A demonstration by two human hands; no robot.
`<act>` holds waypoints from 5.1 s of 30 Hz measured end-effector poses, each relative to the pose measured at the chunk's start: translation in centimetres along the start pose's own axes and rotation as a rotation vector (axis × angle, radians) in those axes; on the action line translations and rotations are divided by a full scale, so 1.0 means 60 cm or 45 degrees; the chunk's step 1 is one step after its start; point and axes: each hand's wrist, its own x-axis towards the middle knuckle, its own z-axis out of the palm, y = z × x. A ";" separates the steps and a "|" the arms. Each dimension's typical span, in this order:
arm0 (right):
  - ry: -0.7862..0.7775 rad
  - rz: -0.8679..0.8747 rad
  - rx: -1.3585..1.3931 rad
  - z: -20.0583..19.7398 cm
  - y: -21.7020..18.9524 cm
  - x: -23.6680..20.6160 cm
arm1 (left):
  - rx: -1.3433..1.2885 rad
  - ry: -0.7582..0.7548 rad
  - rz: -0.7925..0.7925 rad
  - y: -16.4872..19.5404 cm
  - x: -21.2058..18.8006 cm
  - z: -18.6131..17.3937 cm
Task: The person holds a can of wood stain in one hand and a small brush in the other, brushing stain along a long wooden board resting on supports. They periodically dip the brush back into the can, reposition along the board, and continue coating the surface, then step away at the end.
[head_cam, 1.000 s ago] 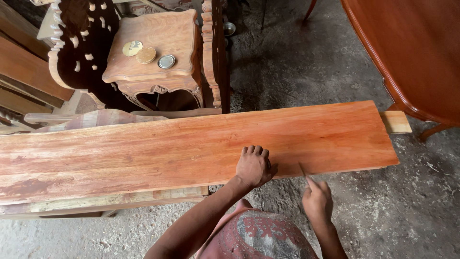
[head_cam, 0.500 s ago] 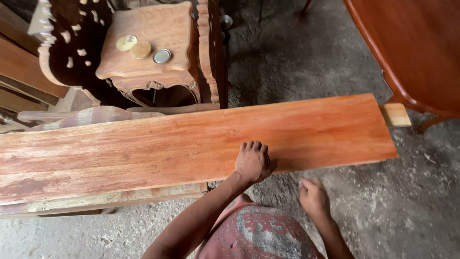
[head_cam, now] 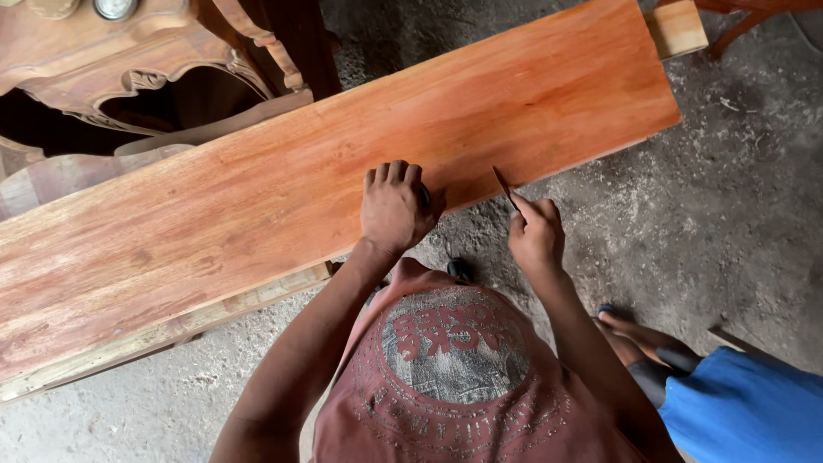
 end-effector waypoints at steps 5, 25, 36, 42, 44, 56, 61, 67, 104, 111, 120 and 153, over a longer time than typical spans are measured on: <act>-0.043 -0.091 -0.096 -0.002 -0.022 -0.025 | 0.006 -0.008 0.000 0.002 0.001 0.001; -0.172 -0.051 -0.056 -0.002 -0.015 0.006 | -0.240 0.016 -0.104 -0.034 -0.077 -0.001; -0.234 -0.010 -0.083 -0.018 -0.011 -0.028 | -0.354 0.177 -0.208 -0.037 -0.134 -0.001; -0.314 0.208 -0.041 -0.015 -0.025 -0.014 | -0.219 0.165 -0.180 -0.045 -0.128 0.008; -0.334 0.291 -0.090 -0.008 -0.032 -0.010 | -0.235 0.171 -0.195 -0.046 -0.130 0.008; -0.373 -0.209 0.063 0.026 -0.076 0.012 | -0.233 0.154 -0.207 -0.052 -0.132 0.005; -0.419 -0.088 0.074 0.037 -0.086 0.007 | -0.243 0.187 -0.160 -0.056 -0.136 0.005; -0.227 -0.145 0.014 0.051 -0.097 0.041 | -0.234 0.177 -0.178 -0.059 -0.136 0.009; -0.396 0.144 -0.075 0.004 0.008 -0.001 | -0.199 0.096 -0.202 -0.052 -0.137 -0.004; -0.161 0.072 -0.295 -0.001 0.017 0.013 | -0.226 0.107 -0.209 -0.049 -0.137 -0.005; -0.173 0.235 -0.181 -0.012 0.039 0.015 | -0.235 0.110 -0.221 -0.046 -0.135 -0.011; -0.191 -0.033 -0.235 -0.042 0.046 -0.004 | -0.436 0.153 -0.296 -0.050 -0.153 0.005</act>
